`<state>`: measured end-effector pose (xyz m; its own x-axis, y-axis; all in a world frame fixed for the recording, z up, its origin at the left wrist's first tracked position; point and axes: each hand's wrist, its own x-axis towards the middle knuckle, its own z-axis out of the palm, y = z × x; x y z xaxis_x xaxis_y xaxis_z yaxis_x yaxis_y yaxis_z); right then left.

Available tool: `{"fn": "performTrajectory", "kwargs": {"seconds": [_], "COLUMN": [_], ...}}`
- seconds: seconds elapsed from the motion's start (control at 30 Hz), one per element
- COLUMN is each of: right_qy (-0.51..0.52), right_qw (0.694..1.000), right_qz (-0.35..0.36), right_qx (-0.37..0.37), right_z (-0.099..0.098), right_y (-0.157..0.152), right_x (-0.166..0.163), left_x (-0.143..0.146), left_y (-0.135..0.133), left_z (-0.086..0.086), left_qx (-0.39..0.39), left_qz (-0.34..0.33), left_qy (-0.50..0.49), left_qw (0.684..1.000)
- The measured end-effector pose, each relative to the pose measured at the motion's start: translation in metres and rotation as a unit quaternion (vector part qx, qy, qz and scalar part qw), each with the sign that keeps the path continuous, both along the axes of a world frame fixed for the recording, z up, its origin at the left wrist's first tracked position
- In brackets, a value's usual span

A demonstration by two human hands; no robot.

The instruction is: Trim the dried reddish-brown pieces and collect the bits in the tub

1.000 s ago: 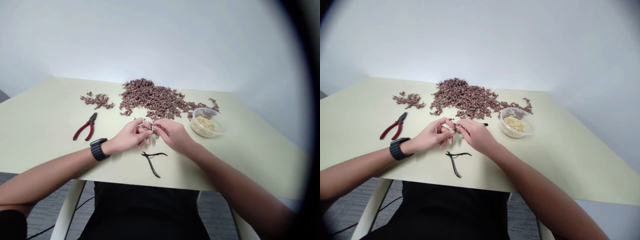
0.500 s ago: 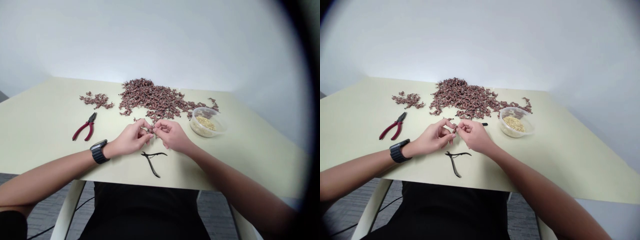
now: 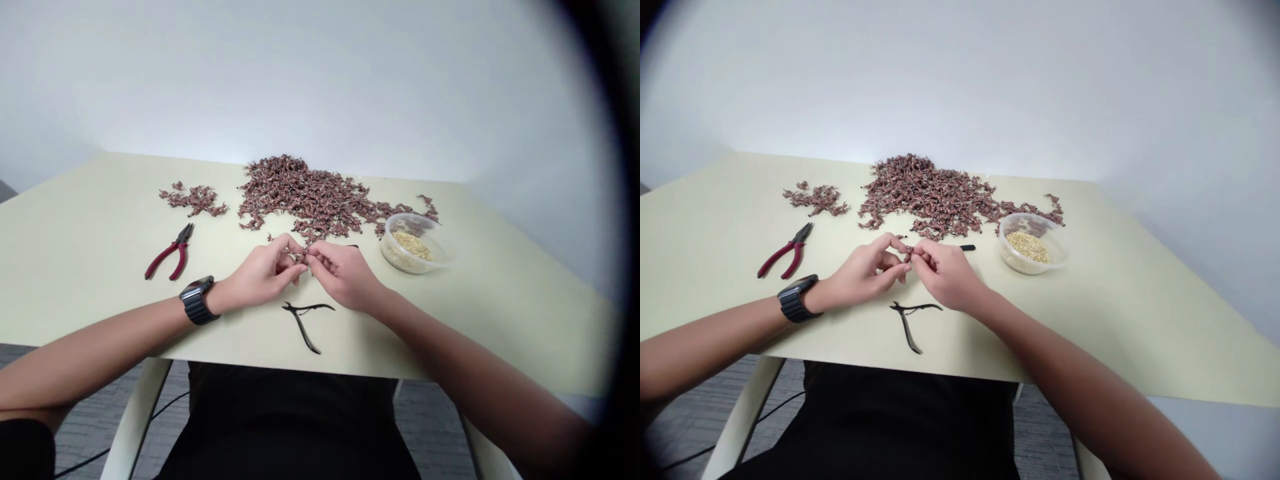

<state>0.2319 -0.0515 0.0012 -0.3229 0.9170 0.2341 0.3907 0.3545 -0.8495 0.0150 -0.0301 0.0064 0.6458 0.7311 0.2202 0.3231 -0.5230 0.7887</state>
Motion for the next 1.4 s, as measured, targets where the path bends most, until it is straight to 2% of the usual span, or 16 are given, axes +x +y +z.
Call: {"fn": "performTrajectory", "kwargs": {"seconds": [0.1,0.23,0.3,0.4,0.5,0.57,0.6,0.67,0.77,0.87,0.97,1.07,1.17,1.23,1.33,1.4], "right_qy": [-0.118,-0.131,-0.088,0.057,0.205,0.244,0.242,0.188,0.011,-0.118,-0.148,-0.136,-0.087,-0.011,0.142,0.209], "right_qw": [0.978,0.974,0.99,0.99,0.905,0.872,0.878,0.929,0.998,0.984,0.972,0.975,0.992,0.997,0.923,0.868], "right_qz": [0.014,0.014,-0.002,0.004,0.046,0.064,0.064,0.046,0.015,0.029,0.049,0.046,0.028,0.026,0.058,0.081], "right_qx": [0.172,0.183,0.108,-0.129,-0.37,-0.42,-0.409,-0.314,-0.054,0.131,0.176,0.171,0.085,-0.069,-0.352,-0.443], "right_z": [-0.002,-0.001,0.0,0.004,0.009,0.01,0.009,0.005,-0.001,-0.004,-0.006,-0.007,-0.005,-0.001,0.005,0.007], "right_y": [0.001,0.0,-0.001,0.0,0.004,0.006,0.006,0.005,0.001,-0.001,-0.001,-0.001,-0.001,0.0,0.004,0.006], "right_x": [0.003,0.004,0.003,0.002,0.003,0.004,0.004,0.003,0.002,0.003,0.005,0.004,0.002,0.001,0.003,0.004], "left_x": [0.002,0.003,0.002,-0.003,-0.007,-0.008,-0.008,-0.005,-0.002,0.0,0.0,-0.001,-0.003,-0.005,-0.008,-0.008], "left_y": [-0.002,-0.002,-0.002,0.001,0.004,0.005,0.004,0.003,0.0,0.0,0.0,0.0,0.0,0.001,0.004,0.006], "left_z": [0.0,-0.001,-0.001,-0.004,-0.008,-0.007,-0.005,-0.001,0.005,0.005,0.003,0.002,0.002,0.0,-0.002,-0.002], "left_qx": [-0.086,-0.136,-0.094,0.034,0.164,0.192,0.178,0.108,-0.022,-0.141,-0.21,-0.206,-0.104,0.006,0.144,0.176], "left_qz": [-0.006,-0.022,-0.023,-0.035,-0.048,-0.048,-0.047,-0.044,-0.031,-0.039,-0.052,-0.055,-0.053,-0.059,-0.063,-0.062], "left_qy": [-0.042,-0.057,-0.036,0.03,0.105,0.121,0.114,0.079,0.026,-0.02,-0.049,-0.043,0.004,0.051,0.131,0.151], "left_qw": [0.995,0.989,0.995,0.998,0.98,0.973,0.976,0.99,0.999,0.989,0.975,0.976,0.993,0.997,0.979,0.971]}}
